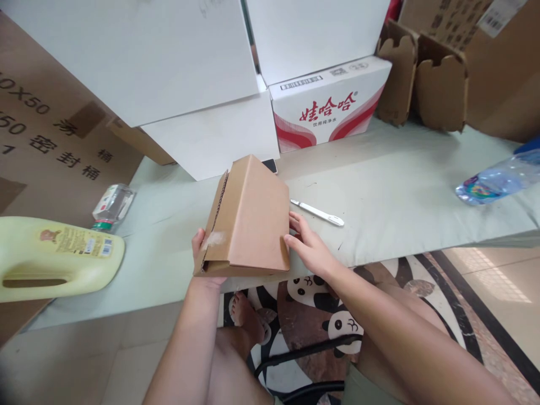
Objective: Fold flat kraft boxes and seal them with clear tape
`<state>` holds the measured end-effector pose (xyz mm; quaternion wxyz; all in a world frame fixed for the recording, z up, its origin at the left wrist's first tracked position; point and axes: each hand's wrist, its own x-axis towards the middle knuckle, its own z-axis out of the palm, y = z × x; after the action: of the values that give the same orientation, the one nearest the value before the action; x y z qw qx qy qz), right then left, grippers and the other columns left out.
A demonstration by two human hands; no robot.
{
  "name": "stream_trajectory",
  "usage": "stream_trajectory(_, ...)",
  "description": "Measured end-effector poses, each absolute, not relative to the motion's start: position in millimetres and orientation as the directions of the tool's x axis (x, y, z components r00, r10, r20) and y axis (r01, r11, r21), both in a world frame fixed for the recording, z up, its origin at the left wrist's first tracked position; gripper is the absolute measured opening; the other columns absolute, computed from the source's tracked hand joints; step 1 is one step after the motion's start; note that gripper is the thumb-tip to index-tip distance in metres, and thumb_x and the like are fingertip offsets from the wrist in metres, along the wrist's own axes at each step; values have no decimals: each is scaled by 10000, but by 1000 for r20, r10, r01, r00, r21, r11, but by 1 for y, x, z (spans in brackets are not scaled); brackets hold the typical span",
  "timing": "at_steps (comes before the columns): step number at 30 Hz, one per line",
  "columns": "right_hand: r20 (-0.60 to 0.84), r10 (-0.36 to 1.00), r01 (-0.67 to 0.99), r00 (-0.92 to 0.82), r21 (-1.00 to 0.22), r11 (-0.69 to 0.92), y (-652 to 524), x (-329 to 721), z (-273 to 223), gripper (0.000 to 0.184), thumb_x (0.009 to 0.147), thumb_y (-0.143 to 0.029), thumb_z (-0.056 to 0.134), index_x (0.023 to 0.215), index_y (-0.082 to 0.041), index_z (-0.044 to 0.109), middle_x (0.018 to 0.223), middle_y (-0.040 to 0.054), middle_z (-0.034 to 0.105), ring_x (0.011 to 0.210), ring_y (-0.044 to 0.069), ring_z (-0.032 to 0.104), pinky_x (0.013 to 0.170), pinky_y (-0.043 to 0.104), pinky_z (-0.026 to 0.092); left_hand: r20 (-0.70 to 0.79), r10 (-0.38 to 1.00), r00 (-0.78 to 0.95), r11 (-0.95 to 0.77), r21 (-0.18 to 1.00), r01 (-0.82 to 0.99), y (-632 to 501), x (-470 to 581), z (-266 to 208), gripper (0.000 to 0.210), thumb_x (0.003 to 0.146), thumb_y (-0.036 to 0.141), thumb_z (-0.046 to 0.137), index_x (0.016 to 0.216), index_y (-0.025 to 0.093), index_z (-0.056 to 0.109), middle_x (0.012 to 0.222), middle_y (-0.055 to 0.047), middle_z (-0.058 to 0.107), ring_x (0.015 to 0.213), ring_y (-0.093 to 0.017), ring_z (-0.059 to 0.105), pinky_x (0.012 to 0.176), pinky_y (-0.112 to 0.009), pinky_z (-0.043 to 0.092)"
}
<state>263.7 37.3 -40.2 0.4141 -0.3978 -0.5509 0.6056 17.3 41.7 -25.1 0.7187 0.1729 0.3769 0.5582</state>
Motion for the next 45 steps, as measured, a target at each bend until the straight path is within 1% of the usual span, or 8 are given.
stream_trajectory(3,-76,925,-87,-373,-989,-117,35,263,-37,703,935,-483,536,1531,-273,227,1599,124,397,1484,290,376,1235,600,257,-330,937,110,313,662,-681,42,18,-27,429,876,563,545,992,210,759,908,-25,798,834,-225,756,806,-343,586)
stream_trajectory(6,-141,888,-94,-437,-975,-201,32,262,-33,855,935,-513,534,1586,-267,38,1517,144,506,1410,312,482,1202,625,310,-315,945,83,279,650,-707,42,21,-26,439,879,585,540,1003,224,757,916,-15,798,848,-217,755,868,-347,576)
stream_trajectory(9,-138,874,-112,-466,-971,-213,30,260,-33,950,926,-543,547,1600,-257,-59,1520,148,501,1405,315,486,1208,615,304,-308,951,34,232,636,-736,42,26,-23,486,879,625,528,1043,225,750,956,-22,797,894,-227,752,922,-363,557)
stream_trajectory(14,-117,862,-117,-493,-973,-199,30,258,-36,1006,915,-579,559,1607,-235,-85,1554,161,457,1443,308,438,1224,597,275,-308,951,-18,194,644,-740,43,28,-19,613,891,704,459,1135,208,725,1027,-59,786,1072,-266,716,999,-392,519)
stream_trajectory(18,-134,849,-52,-511,-981,-187,32,259,-37,1007,918,-582,551,1613,-219,-81,1560,167,446,1440,306,444,1223,585,282,-316,948,27,236,646,-726,43,23,-15,511,905,650,481,1050,235,741,972,-29,795,971,-239,744,985,-375,534)
stream_trajectory(24,-108,850,-15,-516,-991,-135,31,261,-39,984,935,-580,512,1620,-216,-93,1453,142,578,1379,317,521,1185,590,352,-315,949,20,243,688,-684,41,24,-13,426,827,663,587,948,284,740,979,7,795,952,-243,748,903,-371,577)
stream_trajectory(35,-87,838,-25,-538,-992,-120,31,259,-41,985,936,-591,502,1618,-219,-104,1546,123,478,1433,300,458,1212,577,314,-301,953,26,248,732,-635,40,21,-16,462,795,697,605,938,278,738,1006,-16,793,1041,-277,729,884,-381,585)
stream_trajectory(45,-106,836,41,-538,-994,-99,32,258,-41,949,930,-440,529,1623,-200,-74,1532,109,493,1407,284,495,1238,577,255,-332,940,82,313,739,-597,45,18,-25,494,760,691,624,920,239,743,879,-52,793,1027,-301,732,878,-397,592)
